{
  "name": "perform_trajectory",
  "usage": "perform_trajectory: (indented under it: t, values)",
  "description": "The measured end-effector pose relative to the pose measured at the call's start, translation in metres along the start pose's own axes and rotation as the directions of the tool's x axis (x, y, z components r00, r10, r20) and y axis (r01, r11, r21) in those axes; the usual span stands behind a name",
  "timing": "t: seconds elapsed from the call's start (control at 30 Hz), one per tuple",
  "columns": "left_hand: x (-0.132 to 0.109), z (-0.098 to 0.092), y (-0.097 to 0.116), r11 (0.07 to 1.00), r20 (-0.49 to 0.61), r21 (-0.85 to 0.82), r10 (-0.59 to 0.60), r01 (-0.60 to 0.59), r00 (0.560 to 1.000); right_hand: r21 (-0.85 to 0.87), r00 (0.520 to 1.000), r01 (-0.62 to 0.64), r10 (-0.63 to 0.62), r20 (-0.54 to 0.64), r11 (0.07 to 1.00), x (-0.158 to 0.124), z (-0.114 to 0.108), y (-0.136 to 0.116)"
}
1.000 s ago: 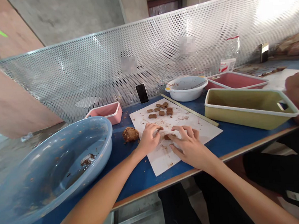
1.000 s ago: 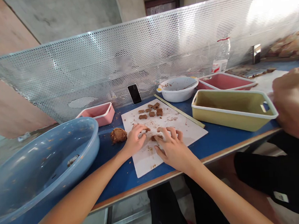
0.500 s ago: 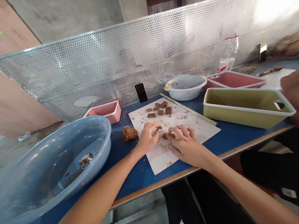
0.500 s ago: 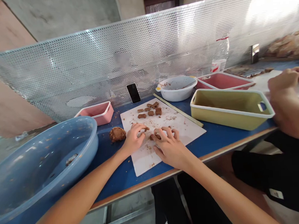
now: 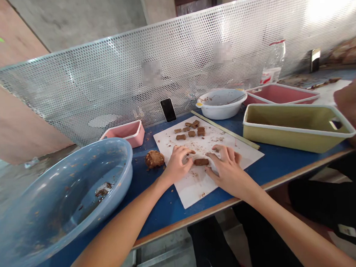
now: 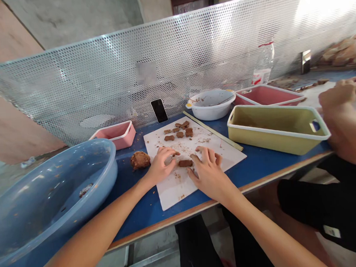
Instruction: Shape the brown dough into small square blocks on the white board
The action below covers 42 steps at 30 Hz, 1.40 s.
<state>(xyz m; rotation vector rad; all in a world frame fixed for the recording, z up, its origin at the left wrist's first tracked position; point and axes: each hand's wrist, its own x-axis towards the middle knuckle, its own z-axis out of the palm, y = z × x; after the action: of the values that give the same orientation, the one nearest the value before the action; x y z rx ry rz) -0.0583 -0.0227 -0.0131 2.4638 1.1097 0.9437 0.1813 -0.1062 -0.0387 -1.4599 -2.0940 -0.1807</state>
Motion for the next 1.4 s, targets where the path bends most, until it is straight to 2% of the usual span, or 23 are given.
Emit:
perform_trajectory:
  t: [0.2,0.33,0.53,0.7,0.9,1.13,1.4]
  values:
    - [0.001,0.002,0.000,0.999,0.091,0.034,0.040,-0.043,0.995,0.016,0.998,-0.019,0.018,0.058,1.000,0.001,0.007,0.004]
    - [0.002,0.002,-0.001,0.998,0.116,0.026,0.047,-0.050,0.992,0.114,0.988,-0.068,0.051,0.145,0.991,0.017,0.005,0.014]
    - [0.003,0.003,-0.001,0.998,0.118,0.015,0.059,-0.061,0.991,0.178,0.971,-0.019,-0.024,0.237,0.984,0.042,-0.002,0.024]
    - [0.003,0.004,-0.002,0.998,0.126,0.023,0.063,-0.067,0.990,0.211,0.981,-0.052,0.010,0.193,0.976,0.039,0.007,0.024]
    - [0.003,0.004,-0.001,0.996,0.147,0.020,0.088,-0.091,0.985,0.194,0.989,-0.030,0.001,0.145,0.981,0.036,0.010,0.025]
    - [0.002,0.004,-0.002,0.998,0.099,0.035,0.057,-0.060,0.993,0.160,0.988,-0.060,0.035,0.152,0.985,0.035,0.006,0.022]
    - [0.002,0.003,-0.003,0.998,0.107,0.029,0.048,-0.052,0.993,0.187,0.986,-0.020,-0.011,0.164,0.982,0.040,0.006,0.018]
